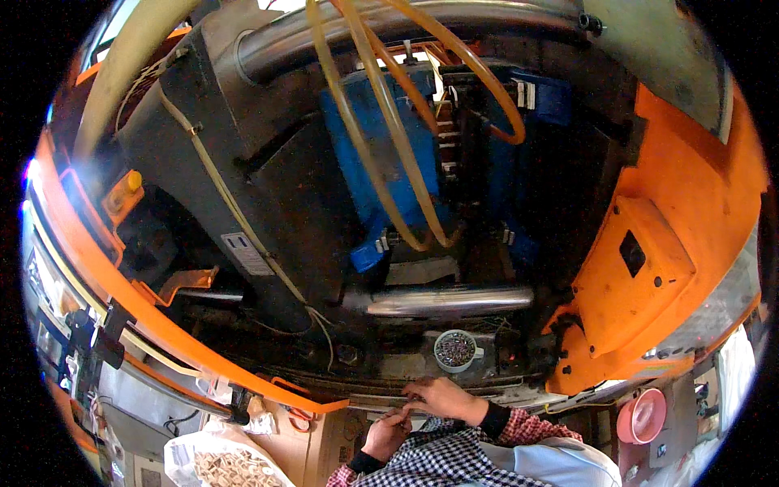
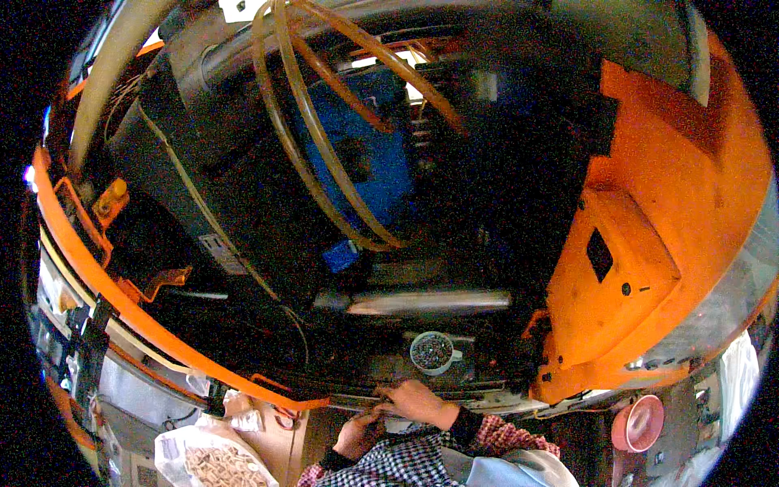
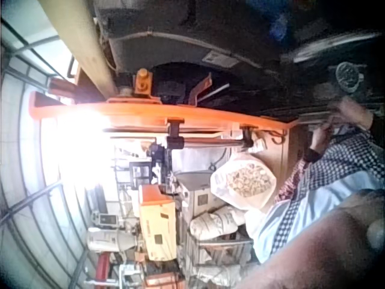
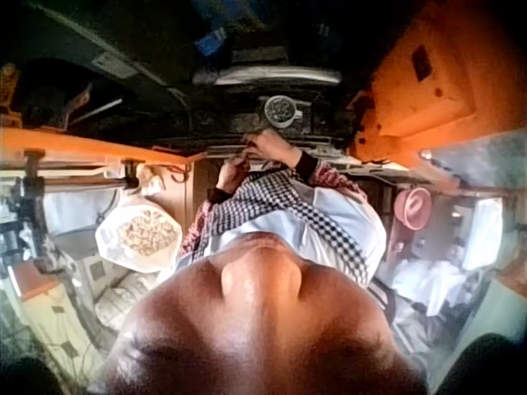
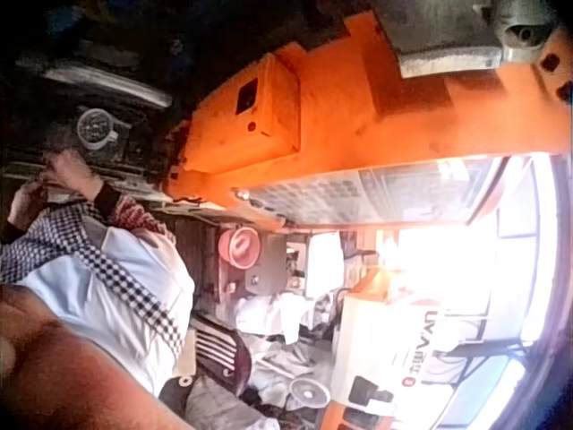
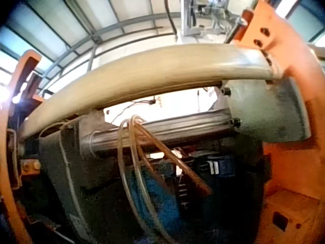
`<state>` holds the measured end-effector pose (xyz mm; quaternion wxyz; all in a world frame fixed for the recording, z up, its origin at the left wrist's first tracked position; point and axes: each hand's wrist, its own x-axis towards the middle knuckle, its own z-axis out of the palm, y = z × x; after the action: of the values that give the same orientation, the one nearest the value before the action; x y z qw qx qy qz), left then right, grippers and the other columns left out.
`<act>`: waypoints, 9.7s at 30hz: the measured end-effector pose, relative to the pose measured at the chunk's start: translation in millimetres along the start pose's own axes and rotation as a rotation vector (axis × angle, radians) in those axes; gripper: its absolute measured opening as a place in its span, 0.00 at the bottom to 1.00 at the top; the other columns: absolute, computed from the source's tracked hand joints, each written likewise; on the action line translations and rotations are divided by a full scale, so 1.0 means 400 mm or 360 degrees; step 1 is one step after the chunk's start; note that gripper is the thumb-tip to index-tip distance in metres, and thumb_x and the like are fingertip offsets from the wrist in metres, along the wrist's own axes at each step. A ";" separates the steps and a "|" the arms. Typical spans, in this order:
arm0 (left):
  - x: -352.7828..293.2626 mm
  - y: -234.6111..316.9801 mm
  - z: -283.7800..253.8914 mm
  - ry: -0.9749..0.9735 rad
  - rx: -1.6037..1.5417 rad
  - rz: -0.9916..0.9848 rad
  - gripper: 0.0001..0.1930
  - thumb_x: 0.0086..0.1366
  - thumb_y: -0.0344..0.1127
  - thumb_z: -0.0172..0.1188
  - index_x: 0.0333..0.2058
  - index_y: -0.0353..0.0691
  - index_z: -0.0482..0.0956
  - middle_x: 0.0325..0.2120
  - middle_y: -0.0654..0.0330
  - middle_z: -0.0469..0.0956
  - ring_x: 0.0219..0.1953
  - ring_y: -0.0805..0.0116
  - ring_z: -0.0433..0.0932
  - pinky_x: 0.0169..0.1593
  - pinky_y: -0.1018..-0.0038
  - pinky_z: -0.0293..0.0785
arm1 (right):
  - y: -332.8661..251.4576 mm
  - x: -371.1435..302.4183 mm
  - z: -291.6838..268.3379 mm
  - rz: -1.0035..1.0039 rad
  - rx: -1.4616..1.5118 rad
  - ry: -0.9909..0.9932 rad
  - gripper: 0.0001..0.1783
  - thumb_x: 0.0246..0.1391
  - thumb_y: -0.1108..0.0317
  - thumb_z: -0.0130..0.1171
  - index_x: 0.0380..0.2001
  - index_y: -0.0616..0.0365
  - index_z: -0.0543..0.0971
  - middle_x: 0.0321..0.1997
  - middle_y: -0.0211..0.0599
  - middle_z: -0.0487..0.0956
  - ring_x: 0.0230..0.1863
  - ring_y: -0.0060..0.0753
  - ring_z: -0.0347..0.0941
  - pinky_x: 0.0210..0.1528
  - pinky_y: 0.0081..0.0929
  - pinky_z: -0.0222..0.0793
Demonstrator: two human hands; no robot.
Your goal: The person repeatedly picks small white plastic components from a bag, uses red-handled scissors to trim excess material, and places the pieces into a machine. The person also handles a chain-like assembly of parts and continues trimming and sorting them.
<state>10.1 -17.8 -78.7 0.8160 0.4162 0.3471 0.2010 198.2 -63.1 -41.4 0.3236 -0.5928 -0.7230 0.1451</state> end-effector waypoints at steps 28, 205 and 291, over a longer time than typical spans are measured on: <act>-0.117 0.056 -0.019 0.0370 -0.0709 -0.0004 0.04 0.63 0.29 0.50 0.31 0.36 0.71 0.27 0.62 0.70 0.31 0.71 0.70 0.40 0.73 0.69 | 0.367 0.923 -0.456 -0.0058 0.1828 0.1505 0.10 0.58 0.64 0.53 0.35 0.61 0.75 0.29 0.30 0.75 0.28 0.21 0.67 0.33 0.20 0.61; -0.777 0.018 -0.574 0.1448 -0.0254 0.0867 0.12 0.67 0.40 0.50 0.30 0.38 0.72 0.14 0.75 0.59 0.16 0.86 0.54 0.19 0.84 0.48 | -0.793 0.397 0.665 -0.1625 0.0811 -0.1008 0.12 0.42 0.78 0.55 0.35 0.60 0.77 0.39 0.39 0.77 0.39 0.39 0.75 0.38 0.28 0.73; -0.738 0.075 -0.461 0.2165 0.1273 0.0912 0.12 0.64 0.33 0.52 0.23 0.33 0.68 0.13 0.50 0.64 0.13 0.58 0.63 0.19 0.71 0.60 | -0.725 0.363 0.544 -0.0547 0.1182 -0.1603 0.22 0.53 0.69 0.57 0.51 0.65 0.71 0.44 0.39 0.76 0.43 0.28 0.72 0.47 0.24 0.68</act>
<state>-326.4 -83.2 -12.3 0.1372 0.5343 0.6894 0.4695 -175.1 39.0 10.9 0.1470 -0.1765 -0.7726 0.5919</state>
